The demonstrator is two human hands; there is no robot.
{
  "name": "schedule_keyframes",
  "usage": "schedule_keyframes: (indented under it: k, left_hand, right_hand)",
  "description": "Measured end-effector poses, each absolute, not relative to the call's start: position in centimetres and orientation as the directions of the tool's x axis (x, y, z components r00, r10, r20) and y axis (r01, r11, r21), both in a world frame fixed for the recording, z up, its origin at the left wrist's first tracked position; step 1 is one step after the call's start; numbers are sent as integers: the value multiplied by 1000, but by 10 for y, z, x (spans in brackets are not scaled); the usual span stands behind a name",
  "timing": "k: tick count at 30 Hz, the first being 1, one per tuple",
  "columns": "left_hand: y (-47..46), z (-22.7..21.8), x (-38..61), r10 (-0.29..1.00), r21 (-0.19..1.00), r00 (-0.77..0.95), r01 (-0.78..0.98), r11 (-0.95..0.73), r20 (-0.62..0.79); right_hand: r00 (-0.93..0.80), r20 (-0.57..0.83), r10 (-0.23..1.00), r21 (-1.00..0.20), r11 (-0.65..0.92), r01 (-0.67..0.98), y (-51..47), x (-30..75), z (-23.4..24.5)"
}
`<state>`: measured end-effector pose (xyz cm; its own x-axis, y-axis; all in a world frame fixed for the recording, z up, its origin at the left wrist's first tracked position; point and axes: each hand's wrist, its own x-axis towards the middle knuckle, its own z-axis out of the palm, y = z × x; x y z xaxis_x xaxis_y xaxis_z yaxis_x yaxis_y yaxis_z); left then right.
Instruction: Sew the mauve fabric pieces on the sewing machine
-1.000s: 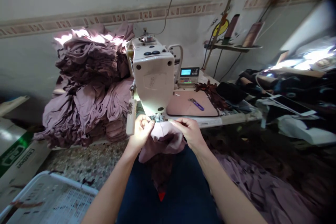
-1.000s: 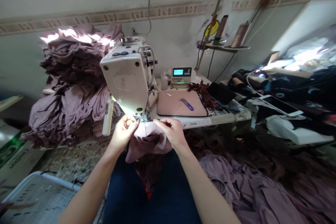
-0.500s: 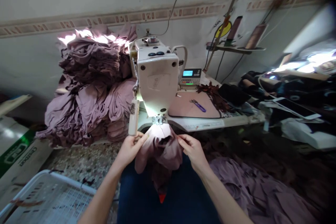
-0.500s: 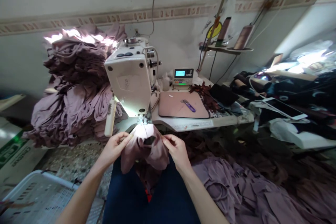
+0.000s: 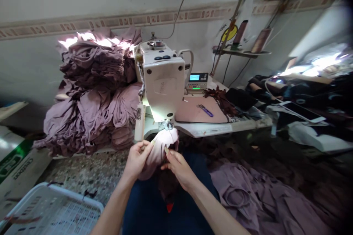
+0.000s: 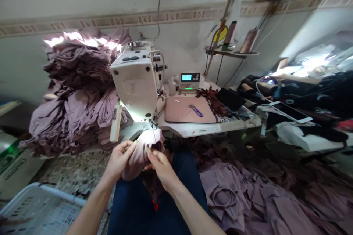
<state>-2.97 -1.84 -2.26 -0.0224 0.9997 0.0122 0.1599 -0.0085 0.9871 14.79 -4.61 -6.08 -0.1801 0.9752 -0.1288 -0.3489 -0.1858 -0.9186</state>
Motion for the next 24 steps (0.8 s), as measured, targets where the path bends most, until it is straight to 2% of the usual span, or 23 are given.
schedule_keyframes:
  k: [3,5,8,10,12,15,17,20,24]
  left_hand:
    - [-37,-40,-40,992,989,121,150,21,-39]
    - [-46,-46,-49,963,979,263,205,-3,-52]
    - [-54,-48,-53,968,955,251,282,-88,15]
    - [-57,-48,-46,980,947,192,306,-102,43]
    - [-61,-50,-35,948,950,318,296,-101,2]
    - [-68,-57,-21,736,962,659,272,-37,-158]
    - [-70,-62,-19,653,962,722,272,36,-228]
    - [-68,-63,-25,755,966,618,246,79,-220]
    - [-60,-54,-31,867,966,474,258,29,-153]
  right_hand:
    - [-168,-165,972,-894,-219,-391,-53,164,-62]
    - [-155,-180,971,-923,-221,-315,-60,181,-59]
    - [-234,-98,967,-995,-97,15,-71,200,-48]
    - [-329,-14,944,-970,68,235,-78,204,-39]
    - [-448,23,894,-924,190,331,-83,204,-32]
    - [-588,28,809,-909,264,321,-85,208,-25]
    - [-596,33,802,-914,265,306,-83,216,-22]
    - [-517,14,856,-936,194,294,-77,231,-24]
    - [-350,-23,936,-972,62,228,-68,238,-34]
